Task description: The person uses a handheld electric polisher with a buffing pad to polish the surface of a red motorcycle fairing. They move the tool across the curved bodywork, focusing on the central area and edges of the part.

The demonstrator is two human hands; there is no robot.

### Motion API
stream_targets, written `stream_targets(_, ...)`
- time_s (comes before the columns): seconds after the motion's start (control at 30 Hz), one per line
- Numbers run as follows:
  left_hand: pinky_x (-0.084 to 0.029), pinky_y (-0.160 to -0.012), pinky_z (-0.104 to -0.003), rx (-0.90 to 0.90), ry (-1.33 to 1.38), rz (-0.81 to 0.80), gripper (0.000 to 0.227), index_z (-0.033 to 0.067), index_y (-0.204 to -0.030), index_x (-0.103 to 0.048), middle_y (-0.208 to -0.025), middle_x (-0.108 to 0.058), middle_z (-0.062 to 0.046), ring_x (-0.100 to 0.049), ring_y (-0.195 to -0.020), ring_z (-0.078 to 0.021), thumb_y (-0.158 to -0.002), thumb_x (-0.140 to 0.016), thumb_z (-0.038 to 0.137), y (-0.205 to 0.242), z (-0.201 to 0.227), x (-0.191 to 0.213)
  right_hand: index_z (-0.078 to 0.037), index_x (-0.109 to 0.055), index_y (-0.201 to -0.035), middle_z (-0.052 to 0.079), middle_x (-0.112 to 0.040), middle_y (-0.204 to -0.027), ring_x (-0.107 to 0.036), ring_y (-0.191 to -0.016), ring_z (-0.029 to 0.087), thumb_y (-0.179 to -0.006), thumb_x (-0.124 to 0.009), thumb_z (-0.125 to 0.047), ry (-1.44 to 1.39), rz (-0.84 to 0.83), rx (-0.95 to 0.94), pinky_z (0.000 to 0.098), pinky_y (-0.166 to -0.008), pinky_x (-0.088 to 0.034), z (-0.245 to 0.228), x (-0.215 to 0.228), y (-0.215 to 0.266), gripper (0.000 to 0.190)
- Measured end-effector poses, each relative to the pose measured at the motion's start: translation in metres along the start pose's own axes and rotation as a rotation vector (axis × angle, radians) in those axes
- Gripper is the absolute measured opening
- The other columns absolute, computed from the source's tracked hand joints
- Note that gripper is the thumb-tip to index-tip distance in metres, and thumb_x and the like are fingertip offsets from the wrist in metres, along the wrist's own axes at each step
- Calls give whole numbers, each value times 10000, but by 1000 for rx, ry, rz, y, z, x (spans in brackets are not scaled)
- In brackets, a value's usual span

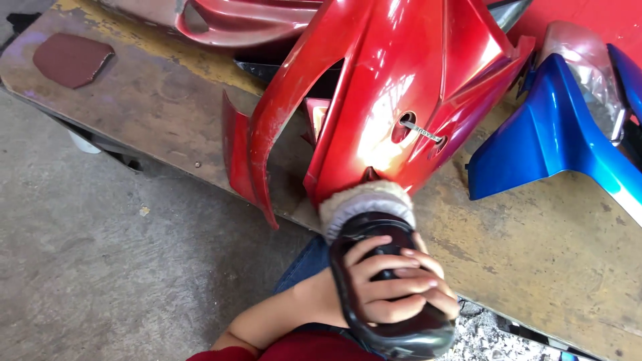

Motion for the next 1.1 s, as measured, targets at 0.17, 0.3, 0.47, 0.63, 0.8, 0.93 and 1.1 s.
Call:
stream_targets(0.17,-351,-1264,-509,26,133,-102,275,182,-1318,-577,-1451,-617,-12,-548,-1415,-232,-1047,-600,224,-14,-7,-6,-177,-467,-1031,180,-619,-1034,-694,-1033,320,-1087,-378,-140,119,-191,143,575,-1060,-584,105,90,71,112)
stream_targets(0.3,-382,-1244,-465,35,72,-84,254,205,-1295,-577,-1440,-624,6,-562,-1388,-209,-1044,-611,180,-22,-5,-5,-145,-448,-1071,164,-630,-1004,-697,-992,303,-1063,-422,-162,91,156,118,582,-1011,-589,96,70,60,32)
stream_targets(0.47,-377,-1261,-446,37,50,-71,281,203,-1332,-573,-1462,-608,10,-554,-1399,-196,-1058,-622,160,-28,-5,-45,-104,-425,-1120,143,-643,-968,-701,-941,283,-1033,-476,-191,37,561,80,590,-950,-596,21,24,11,133)
stream_targets(0.63,-355,-1285,-444,38,126,-97,306,188,-1366,-550,-1480,-593,-4,-530,-1458,-206,-1072,-635,171,-35,-6,-46,-140,-413,-1160,176,-607,-1045,-657,-1096,328,-1086,-504,-186,-232,331,77,657,-1150,-477,9,20,-13,125)
stream_targets(0.8,-376,-1297,-442,80,39,-59,258,213,-1329,-536,-1443,-594,34,-548,-1448,-187,-1098,-641,166,-39,-10,-49,-139,-425,-1139,173,-660,-1039,-659,-1068,347,-1050,-488,-183,-158,135,73,641,-1135,-507,24,26,2,117)
stream_targets(0.93,-361,-1273,-443,41,89,-116,317,184,-1396,-533,-1483,-578,-3,-533,-1429,-207,-1090,-616,177,-39,-8,-79,-127,-376,-1213,239,-611,-1169,-653,-1102,322,-1112,-403,-130,72,389,-138,479,-1044,-546,32,47,8,105)
stream_targets(1.1,-355,-1306,-416,63,162,-100,286,196,-1410,-506,-1458,-559,20,-521,-1450,-193,-1139,-579,145,-41,-11,-79,-124,-333,-1205,238,-581,-1202,-628,-1170,312,-1150,-407,-82,67,453,-109,487,-1142,-527,12,33,-7,100)
Point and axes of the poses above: each hand's wrist, its own y-axis away from the middle knuckle, its own x-axis out of the back of the hand, z = x × y, the point moved 10 cm from there along -y, towards the middle knuckle
